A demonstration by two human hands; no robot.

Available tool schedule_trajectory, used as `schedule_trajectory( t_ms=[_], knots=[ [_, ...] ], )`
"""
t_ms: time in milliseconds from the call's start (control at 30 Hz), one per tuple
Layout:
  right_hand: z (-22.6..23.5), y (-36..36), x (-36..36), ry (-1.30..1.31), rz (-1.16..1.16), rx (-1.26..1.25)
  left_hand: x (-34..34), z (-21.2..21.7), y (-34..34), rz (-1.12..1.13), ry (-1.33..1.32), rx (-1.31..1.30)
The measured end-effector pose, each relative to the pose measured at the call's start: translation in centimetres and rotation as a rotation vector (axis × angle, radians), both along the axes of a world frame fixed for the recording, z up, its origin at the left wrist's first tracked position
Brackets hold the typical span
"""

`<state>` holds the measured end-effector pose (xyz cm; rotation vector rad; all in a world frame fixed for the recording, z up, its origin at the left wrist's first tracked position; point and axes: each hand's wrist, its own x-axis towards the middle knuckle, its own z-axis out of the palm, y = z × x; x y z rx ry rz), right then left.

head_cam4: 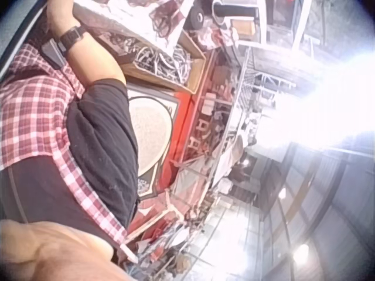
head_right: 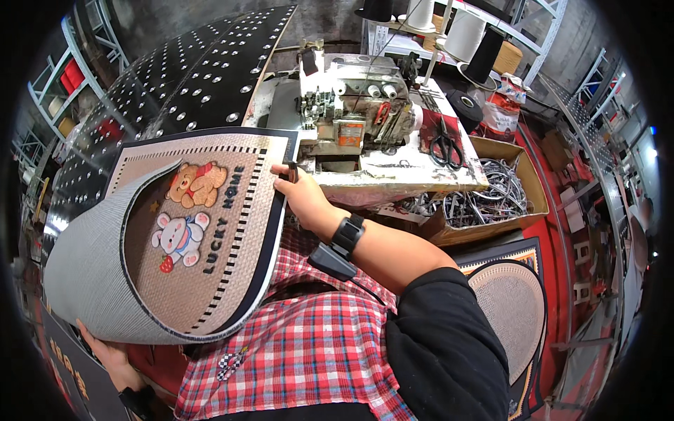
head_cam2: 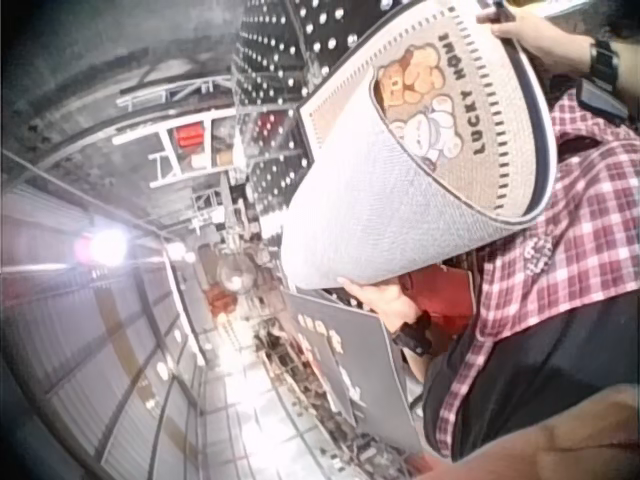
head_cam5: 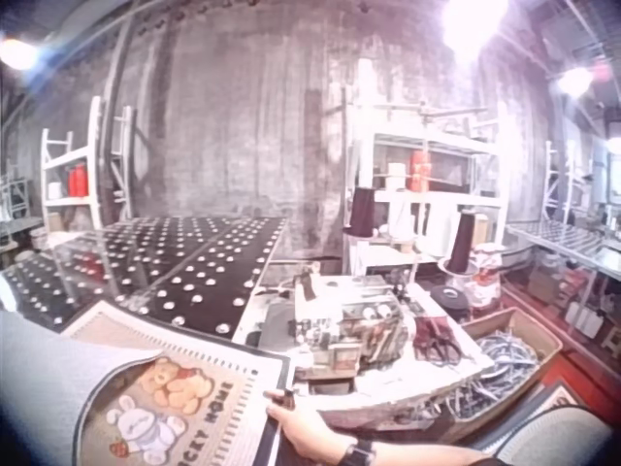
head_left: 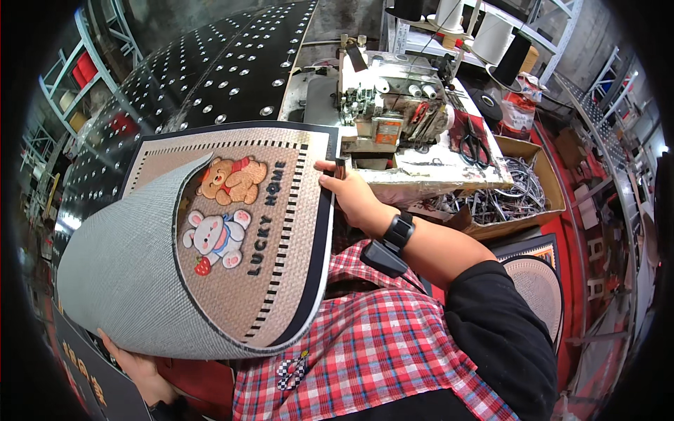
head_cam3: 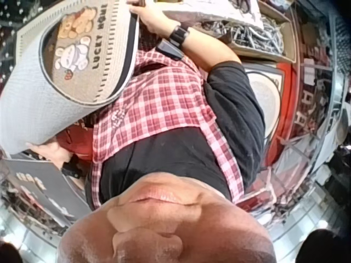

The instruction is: Sewing edges of floor mats using an industrial sewing machine.

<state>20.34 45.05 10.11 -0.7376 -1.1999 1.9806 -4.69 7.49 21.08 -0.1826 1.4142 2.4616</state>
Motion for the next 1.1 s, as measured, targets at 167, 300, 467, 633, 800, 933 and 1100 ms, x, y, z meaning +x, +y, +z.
schedule_trajectory(
  t_ms=[167, 300, 467, 633, 800, 933, 1100],
  knots=[
    [0.4, -0.2, 1.8, 0.135, -0.069, -0.117, 1.6, -0.1, 0.4, -0.010, 0.006, -0.003],
    [0.7, 0.8, 2.2, 0.114, -0.103, -0.130, 3.1, -0.5, 1.5, -0.041, -0.022, 0.037],
    [-0.5, 2.4, 2.1, 0.174, -0.124, -0.125, 3.5, -1.5, 1.8, -0.129, 0.004, 0.094],
    [-1.0, 2.4, 2.4, 0.089, -0.161, -0.038, 3.7, -2.9, 2.5, -0.129, 0.018, 0.090],
    [-2.2, 1.6, 3.2, 0.010, -0.078, 0.072, 2.6, -5.8, 4.5, -0.239, 0.057, 0.193],
    [-2.8, 0.9, 4.2, -0.020, -0.007, 0.094, 2.4, -6.7, 7.4, -0.328, 0.133, 0.234],
    [-0.5, -1.3, 5.1, -0.068, 0.036, 0.093, 2.3, -7.6, 10.3, -0.349, 0.109, 0.249]
  ],
)
